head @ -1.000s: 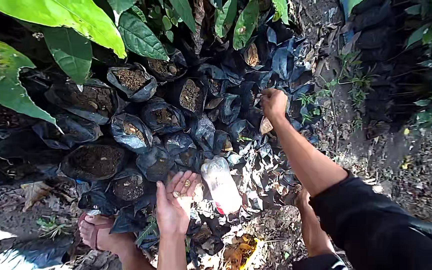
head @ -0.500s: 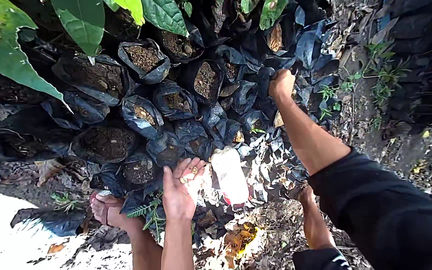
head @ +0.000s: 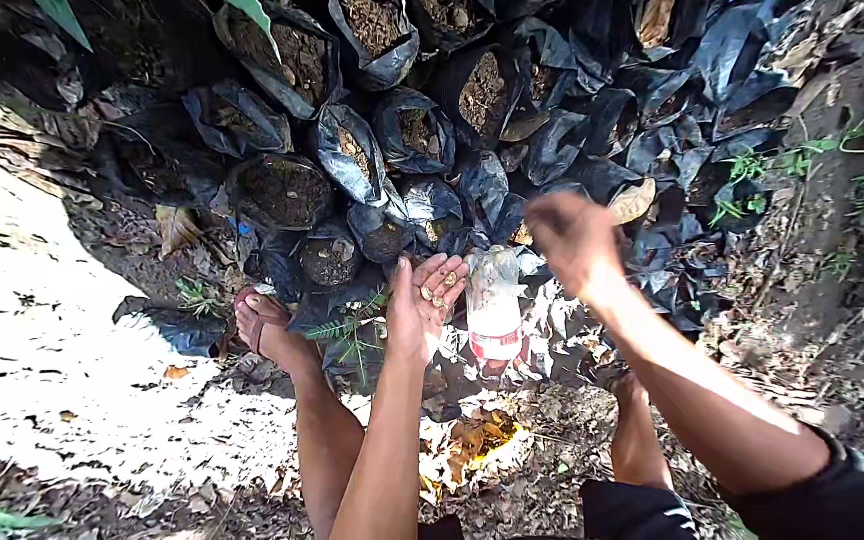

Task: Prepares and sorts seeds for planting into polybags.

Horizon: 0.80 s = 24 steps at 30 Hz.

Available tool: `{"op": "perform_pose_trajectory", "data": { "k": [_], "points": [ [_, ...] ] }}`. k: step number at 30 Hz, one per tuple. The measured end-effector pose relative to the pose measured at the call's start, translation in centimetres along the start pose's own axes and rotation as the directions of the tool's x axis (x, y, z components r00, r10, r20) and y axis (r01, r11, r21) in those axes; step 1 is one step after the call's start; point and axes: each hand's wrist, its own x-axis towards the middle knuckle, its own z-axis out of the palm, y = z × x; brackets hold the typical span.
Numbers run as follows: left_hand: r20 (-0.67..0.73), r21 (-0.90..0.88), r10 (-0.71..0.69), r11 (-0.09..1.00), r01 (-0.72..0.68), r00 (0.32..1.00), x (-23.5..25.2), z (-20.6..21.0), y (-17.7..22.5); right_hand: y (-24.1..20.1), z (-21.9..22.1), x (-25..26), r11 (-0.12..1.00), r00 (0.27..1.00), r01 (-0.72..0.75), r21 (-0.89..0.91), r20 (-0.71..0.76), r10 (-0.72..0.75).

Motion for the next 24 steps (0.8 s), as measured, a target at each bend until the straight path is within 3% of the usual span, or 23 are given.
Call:
{"op": "perform_pose_trajectory", "data": {
  "k": [2,5,8,12,15,18,24],
  "points": [
    [0.010,0.016,-0.003,1.000,0.003,1.000,0.0,0.4,-0.3,-1.7,4.6,-3.2,0.994,0.992,0.060,0.097,0.101,-0.070],
    [0.025,0.109,0.031,0.994,-0.033,0.999,0.1,0.3,-0.6,-2.1,9.3,-4.4,0.997,0.996,0.036,0.072,0.084,-0.042],
    [0.021,0.188,0.051,0.981,-0.054,0.998,-0.4,-0.3,-0.5,-2.4,11.0,-4.3,0.998,0.996,-0.031,0.057,0.086,0.026],
    [0.049,0.214,0.081,0.973,-0.090,0.996,0.3,0.1,-0.5,-1.0,10.3,-3.6,0.997,0.993,0.074,0.017,0.091,-0.076],
    [0.044,0.167,0.079,0.982,-0.085,0.996,0.5,0.8,-0.3,-0.5,7.8,-2.7,0.987,0.996,0.040,0.158,0.071,-0.052],
    [0.044,0.108,0.068,0.992,-0.072,0.997,0.9,1.2,-0.2,1.0,2.4,-0.4,0.944,0.981,-0.193,0.268,0.062,0.184],
    [0.045,0.126,0.026,0.992,-0.032,0.999,1.6,1.2,-1.0,13.3,-7.1,7.7,0.831,0.849,-0.452,0.324,-0.130,0.513]
  ]
}}
